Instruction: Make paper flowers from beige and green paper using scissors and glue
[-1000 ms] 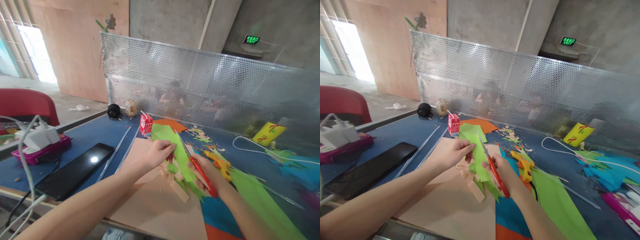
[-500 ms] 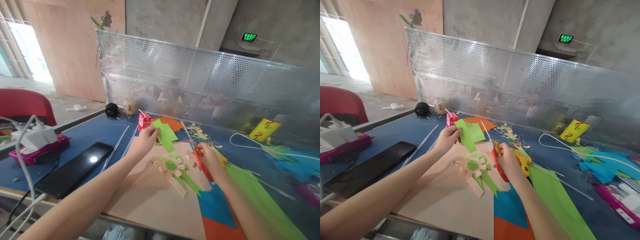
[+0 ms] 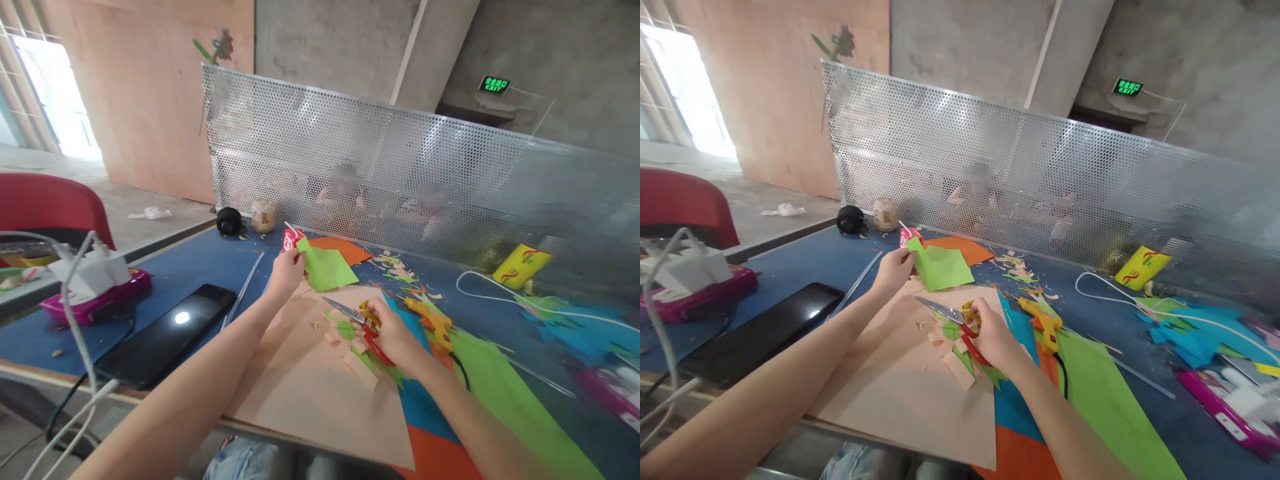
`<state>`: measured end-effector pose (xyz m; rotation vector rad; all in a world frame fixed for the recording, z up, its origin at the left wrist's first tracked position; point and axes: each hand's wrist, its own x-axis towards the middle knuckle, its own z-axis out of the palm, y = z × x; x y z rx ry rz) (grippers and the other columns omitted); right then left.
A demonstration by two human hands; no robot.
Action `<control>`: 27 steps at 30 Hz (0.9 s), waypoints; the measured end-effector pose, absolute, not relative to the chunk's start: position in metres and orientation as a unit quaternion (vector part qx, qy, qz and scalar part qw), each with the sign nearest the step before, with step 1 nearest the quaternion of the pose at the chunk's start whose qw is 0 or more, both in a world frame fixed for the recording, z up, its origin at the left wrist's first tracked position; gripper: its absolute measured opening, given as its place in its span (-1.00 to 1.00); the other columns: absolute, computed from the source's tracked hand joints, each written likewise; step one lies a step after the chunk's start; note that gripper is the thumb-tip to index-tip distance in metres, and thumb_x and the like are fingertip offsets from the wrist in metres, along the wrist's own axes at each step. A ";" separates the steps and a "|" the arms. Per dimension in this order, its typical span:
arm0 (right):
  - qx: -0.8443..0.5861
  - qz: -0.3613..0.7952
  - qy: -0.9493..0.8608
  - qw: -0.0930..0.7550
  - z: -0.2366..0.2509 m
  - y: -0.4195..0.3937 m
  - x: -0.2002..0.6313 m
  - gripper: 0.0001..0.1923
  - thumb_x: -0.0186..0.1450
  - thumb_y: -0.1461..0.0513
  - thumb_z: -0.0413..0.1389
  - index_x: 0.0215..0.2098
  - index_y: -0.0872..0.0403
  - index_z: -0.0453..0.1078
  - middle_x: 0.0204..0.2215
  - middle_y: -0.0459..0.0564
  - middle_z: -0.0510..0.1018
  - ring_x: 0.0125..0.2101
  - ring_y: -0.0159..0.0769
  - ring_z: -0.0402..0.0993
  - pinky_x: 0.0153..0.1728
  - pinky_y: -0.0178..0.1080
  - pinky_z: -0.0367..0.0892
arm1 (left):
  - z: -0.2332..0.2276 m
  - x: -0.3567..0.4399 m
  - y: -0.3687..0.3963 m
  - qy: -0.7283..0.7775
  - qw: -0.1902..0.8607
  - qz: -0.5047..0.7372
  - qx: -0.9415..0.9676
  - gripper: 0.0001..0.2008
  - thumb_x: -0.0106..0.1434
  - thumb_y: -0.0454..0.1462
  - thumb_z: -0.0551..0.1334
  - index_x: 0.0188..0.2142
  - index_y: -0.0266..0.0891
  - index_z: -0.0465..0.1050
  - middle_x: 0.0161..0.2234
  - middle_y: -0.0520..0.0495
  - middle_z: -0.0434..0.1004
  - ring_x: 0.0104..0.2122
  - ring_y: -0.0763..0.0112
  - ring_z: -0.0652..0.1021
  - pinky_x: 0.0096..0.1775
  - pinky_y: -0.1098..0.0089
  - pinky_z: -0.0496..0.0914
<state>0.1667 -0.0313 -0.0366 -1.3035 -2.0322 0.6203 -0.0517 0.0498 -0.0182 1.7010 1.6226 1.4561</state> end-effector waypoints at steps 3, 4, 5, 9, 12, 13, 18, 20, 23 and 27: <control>-0.497 0.225 -0.789 0.282 -0.033 -0.033 0.154 -0.77 0.02 0.20 0.10 -0.41 0.02 0.11 -0.46 -0.12 0.43 -0.46 -0.33 0.37 -0.47 -0.32 0.24 | -0.018 -0.055 0.051 0.574 0.190 0.532 0.593 -0.79 0.13 -0.26 0.00 -0.58 -0.25 0.25 -0.61 0.00 0.36 -0.61 0.47 0.46 -0.59 0.53 0.24; -0.497 0.220 -0.792 0.276 -0.034 -0.032 0.150 -0.77 0.01 0.20 0.10 -0.41 0.02 0.12 -0.47 -0.12 0.44 -0.46 -0.33 0.36 -0.48 -0.32 0.23 | -0.019 -0.056 0.051 0.573 0.192 0.537 0.589 -0.79 0.13 -0.27 0.00 -0.60 -0.25 0.24 -0.62 0.01 0.35 -0.62 0.47 0.46 -0.60 0.54 0.24; -0.498 0.214 -0.794 0.274 -0.035 -0.030 0.146 -0.77 0.01 0.20 0.11 -0.41 0.02 0.13 -0.48 -0.12 0.44 -0.47 -0.33 0.36 -0.48 -0.33 0.23 | -0.019 -0.056 0.051 0.572 0.195 0.541 0.585 -0.79 0.12 -0.27 0.01 -0.61 -0.25 0.23 -0.63 0.01 0.35 -0.63 0.47 0.46 -0.60 0.54 0.24; -0.505 0.214 -0.785 0.288 -0.043 -0.023 0.135 -0.76 0.00 0.20 0.11 -0.37 0.03 0.17 -0.44 -0.09 0.46 -0.46 -0.33 0.38 -0.46 -0.32 0.25 | -0.020 -0.058 0.050 0.561 0.218 0.556 0.574 -0.77 0.13 -0.28 0.00 -0.62 -0.25 0.22 -0.64 0.02 0.35 -0.65 0.50 0.45 -0.62 0.55 0.24; -0.516 0.223 -0.772 0.296 -0.047 -0.020 0.128 -0.76 -0.01 0.21 0.11 -0.36 0.04 0.19 -0.42 -0.07 0.47 -0.45 -0.33 0.39 -0.44 -0.31 0.26 | -0.019 -0.059 0.047 0.550 0.233 0.564 0.571 -0.77 0.15 -0.27 0.00 -0.61 -0.25 0.22 -0.62 0.03 0.37 -0.66 0.52 0.45 -0.62 0.56 0.25; -0.518 0.223 -0.772 0.292 -0.047 -0.021 0.127 -0.76 -0.01 0.20 0.11 -0.37 0.04 0.19 -0.43 -0.08 0.47 -0.46 -0.33 0.39 -0.44 -0.31 0.26 | -0.019 -0.059 0.047 0.548 0.235 0.566 0.569 -0.77 0.15 -0.26 0.00 -0.61 -0.25 0.21 -0.62 0.03 0.37 -0.66 0.52 0.45 -0.61 0.56 0.25; -0.529 0.204 -0.783 0.257 -0.040 -0.025 0.122 -0.70 -0.05 0.19 0.15 -0.36 0.04 0.21 -0.45 -0.11 0.47 -0.45 -0.31 0.38 -0.43 -0.29 0.26 | -0.019 -0.060 0.047 0.547 0.242 0.576 0.557 -0.76 0.15 -0.25 0.00 -0.63 -0.23 0.16 -0.63 0.04 0.32 -0.64 0.50 0.46 -0.62 0.55 0.24; -0.532 0.209 -0.782 0.248 -0.039 -0.025 0.122 -0.72 -0.05 0.19 0.14 -0.38 0.04 0.19 -0.47 -0.11 0.47 -0.46 -0.30 0.38 -0.44 -0.29 0.25 | -0.018 -0.061 0.047 0.544 0.248 0.577 0.556 -0.76 0.16 -0.25 -0.01 -0.62 -0.23 0.16 -0.61 0.03 0.32 -0.63 0.49 0.47 -0.62 0.55 0.24; -0.532 0.208 -0.785 0.241 -0.038 -0.023 0.121 -0.73 -0.04 0.17 0.14 -0.40 0.04 0.18 -0.50 -0.11 0.46 -0.48 -0.30 0.37 -0.47 -0.29 0.24 | -0.017 -0.061 0.046 0.545 0.253 0.576 0.554 -0.76 0.15 -0.27 0.00 -0.62 -0.23 0.16 -0.60 0.02 0.34 -0.64 0.49 0.46 -0.61 0.53 0.24; -0.523 0.186 -0.798 0.237 -0.038 -0.023 0.117 -0.75 -0.03 0.17 0.13 -0.39 0.04 0.21 -0.51 -0.11 0.46 -0.49 -0.30 0.36 -0.47 -0.29 0.24 | -0.014 -0.062 0.045 0.548 0.257 0.575 0.551 -0.77 0.15 -0.28 0.00 -0.63 -0.24 0.18 -0.61 0.02 0.34 -0.64 0.47 0.46 -0.58 0.50 0.26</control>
